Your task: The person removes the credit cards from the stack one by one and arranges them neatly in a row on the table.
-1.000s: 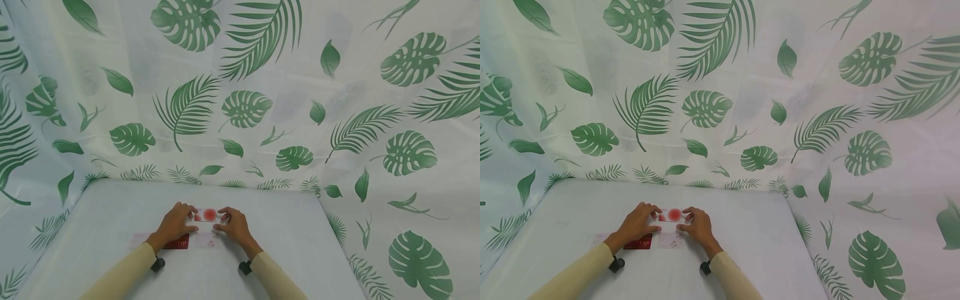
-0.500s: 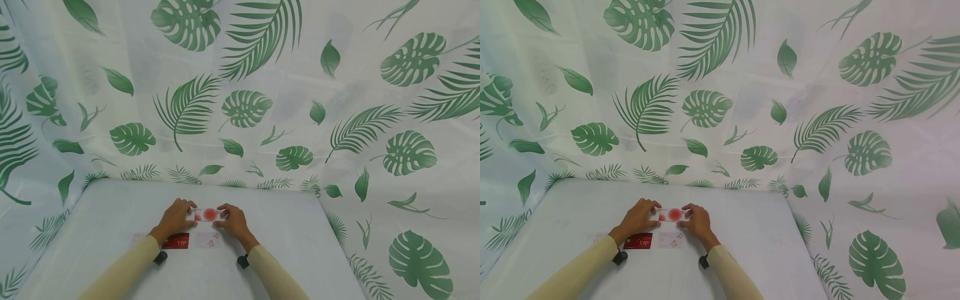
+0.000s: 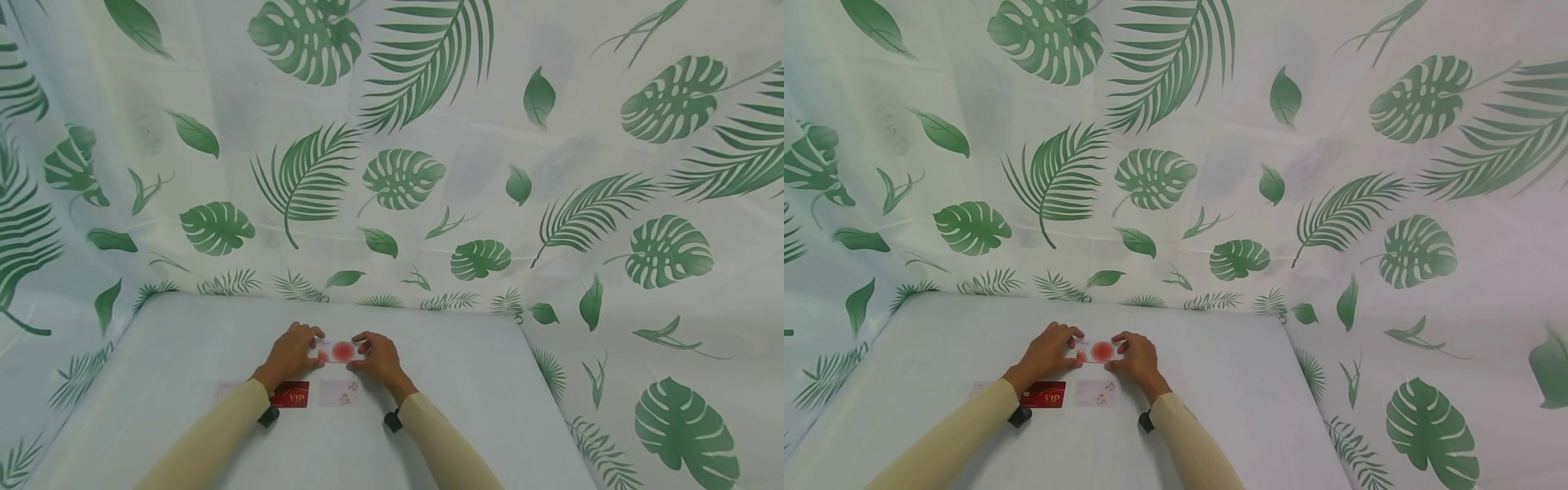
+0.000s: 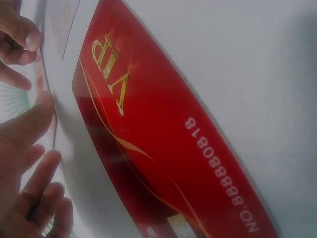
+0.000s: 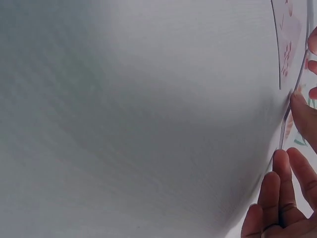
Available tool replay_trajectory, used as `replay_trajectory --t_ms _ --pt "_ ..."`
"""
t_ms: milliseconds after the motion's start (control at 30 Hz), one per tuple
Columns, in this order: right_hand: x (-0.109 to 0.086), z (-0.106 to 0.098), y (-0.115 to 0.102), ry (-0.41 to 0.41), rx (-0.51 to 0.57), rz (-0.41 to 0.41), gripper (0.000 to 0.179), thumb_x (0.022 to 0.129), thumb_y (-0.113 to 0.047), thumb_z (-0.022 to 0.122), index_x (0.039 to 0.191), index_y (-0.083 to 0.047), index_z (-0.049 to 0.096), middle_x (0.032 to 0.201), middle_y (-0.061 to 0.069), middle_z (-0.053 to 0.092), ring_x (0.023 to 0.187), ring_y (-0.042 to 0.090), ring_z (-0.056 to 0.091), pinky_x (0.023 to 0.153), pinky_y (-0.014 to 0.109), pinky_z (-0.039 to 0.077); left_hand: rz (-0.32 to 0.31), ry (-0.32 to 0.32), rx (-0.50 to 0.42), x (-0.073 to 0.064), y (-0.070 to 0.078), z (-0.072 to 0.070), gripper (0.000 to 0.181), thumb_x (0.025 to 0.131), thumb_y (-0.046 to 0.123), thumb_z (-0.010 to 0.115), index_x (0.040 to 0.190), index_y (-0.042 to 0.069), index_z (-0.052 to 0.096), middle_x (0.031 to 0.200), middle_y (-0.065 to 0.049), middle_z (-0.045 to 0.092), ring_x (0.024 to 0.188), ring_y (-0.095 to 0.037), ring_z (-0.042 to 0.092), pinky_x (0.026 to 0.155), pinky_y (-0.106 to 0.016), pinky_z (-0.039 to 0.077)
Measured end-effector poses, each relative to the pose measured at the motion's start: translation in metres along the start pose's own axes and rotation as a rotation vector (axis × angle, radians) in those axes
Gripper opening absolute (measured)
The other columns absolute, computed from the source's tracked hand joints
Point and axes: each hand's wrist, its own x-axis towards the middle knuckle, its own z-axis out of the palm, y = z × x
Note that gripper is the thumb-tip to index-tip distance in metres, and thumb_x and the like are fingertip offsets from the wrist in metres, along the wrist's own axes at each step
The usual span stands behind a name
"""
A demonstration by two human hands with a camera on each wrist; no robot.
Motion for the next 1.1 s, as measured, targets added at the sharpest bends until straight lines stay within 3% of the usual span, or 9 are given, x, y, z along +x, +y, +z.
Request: replay_trajectory --t_ms 567,1100 --pt "0.008 -0.001 0.0 -0.038 -0.018 0.001 0.046 0.081 -0.018 0.093 0.123 -0.019 0.075 0.09 -0.003 0.067 0.092 0.018 0.057 0.094 0.041 0.05 -0.001 -0.015 0.032 0.007 -0.001 0.009 0.048 0.083 0.027 0.093 0.125 0.015 0.073 0.095 0.001 0.065 0.094 -0.016 0.052 0.087 -0.035 0.055" --pt "0.009 0.001 0.006 -0.009 -0.047 -0.102 0.046 0.08 -0.018 0.095 0.121 -0.016 0.074 0.093 -0.002 0.072 0.089 0.014 0.057 0.088 0.035 0.049 -0.03 0.0 -0.039 0.001 0.007 0.004 0.05 0.083 0.025 0.093 0.125 0.012 0.07 0.096 -0.002 0.065 0.096 -0.018 0.053 0.091 -0.039 0.057"
